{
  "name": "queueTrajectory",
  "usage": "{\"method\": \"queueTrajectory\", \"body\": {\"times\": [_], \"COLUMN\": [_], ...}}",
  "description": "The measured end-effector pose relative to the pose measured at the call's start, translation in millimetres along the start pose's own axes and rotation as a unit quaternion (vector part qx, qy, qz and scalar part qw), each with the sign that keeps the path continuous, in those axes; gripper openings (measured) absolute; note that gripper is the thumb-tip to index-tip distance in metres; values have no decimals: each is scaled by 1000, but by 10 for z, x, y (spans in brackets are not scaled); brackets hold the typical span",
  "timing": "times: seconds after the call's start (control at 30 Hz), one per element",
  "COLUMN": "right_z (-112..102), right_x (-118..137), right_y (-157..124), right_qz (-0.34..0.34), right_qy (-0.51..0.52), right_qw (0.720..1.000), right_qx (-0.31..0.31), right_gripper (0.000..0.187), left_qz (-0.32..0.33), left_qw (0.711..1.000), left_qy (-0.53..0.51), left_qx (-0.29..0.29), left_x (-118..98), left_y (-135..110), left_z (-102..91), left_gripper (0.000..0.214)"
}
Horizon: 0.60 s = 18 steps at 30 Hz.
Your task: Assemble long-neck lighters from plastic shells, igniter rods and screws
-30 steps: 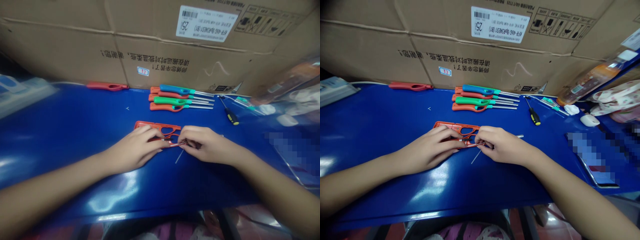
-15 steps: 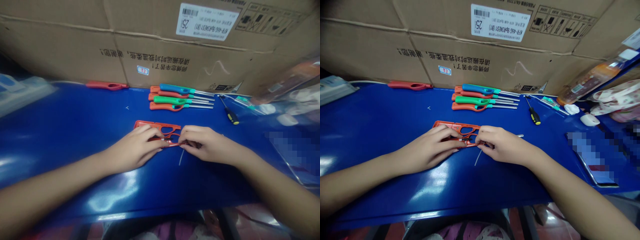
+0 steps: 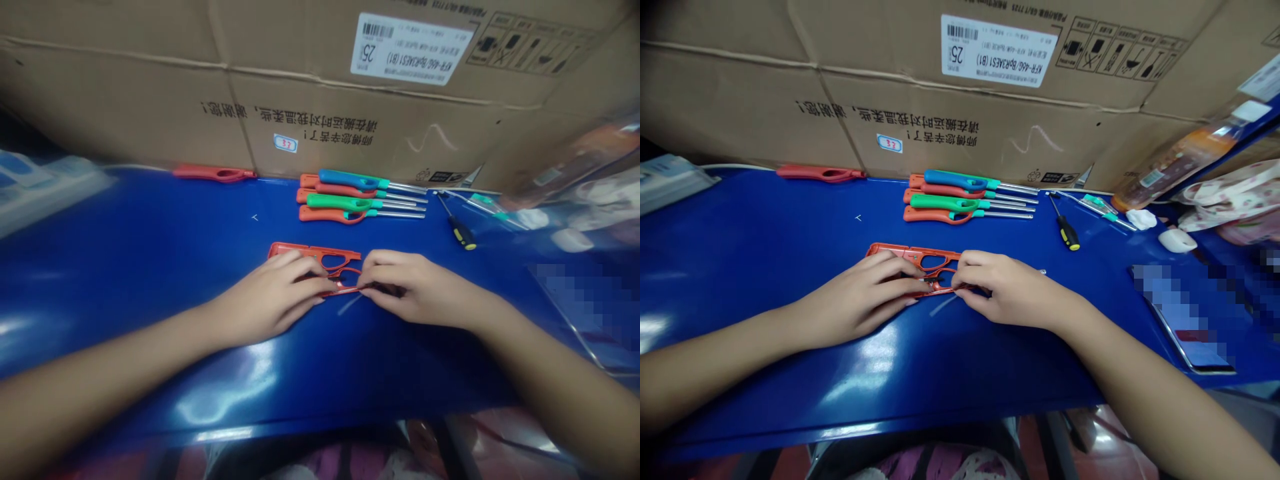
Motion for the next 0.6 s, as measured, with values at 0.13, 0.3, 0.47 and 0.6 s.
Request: {"method": "queueTrajectory", "body": {"times": [0.13, 0.3, 0.47, 0.6], "right_z": [-105, -454, -823, -1013], "right_x": [-75, -389, -1034, -1528], "right_y": [-10, -58, -285, -554], "right_qz": [16, 82, 288, 390], "right_qy": [-40, -180, -288, -329], "right_qw": [998, 965, 888, 833], "right_qx": [-34, -173, -212, -212], "right_gripper": [14, 13, 22, 39], "left_qz": [-16, 42, 98, 88], "left_qw": [999, 997, 989, 991], "left_qy": [-21, 23, 88, 61], "left_qx": [-19, -55, -73, -82], "left_x": [22, 2, -36, -39], "left_y": [3, -26, -57, -43], "left_z": [-33, -59, -48, -70], "left_gripper": [25, 31, 31, 30]}}
Point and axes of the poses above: each hand's wrist, its own y-axis towards the middle knuckle, its own z-axis out of the palm, x = y × z, the point moved 5 cm from there along y, towards the middle knuckle, and after that the axes turned 5 degrees about -x, right-handed, at the moved point
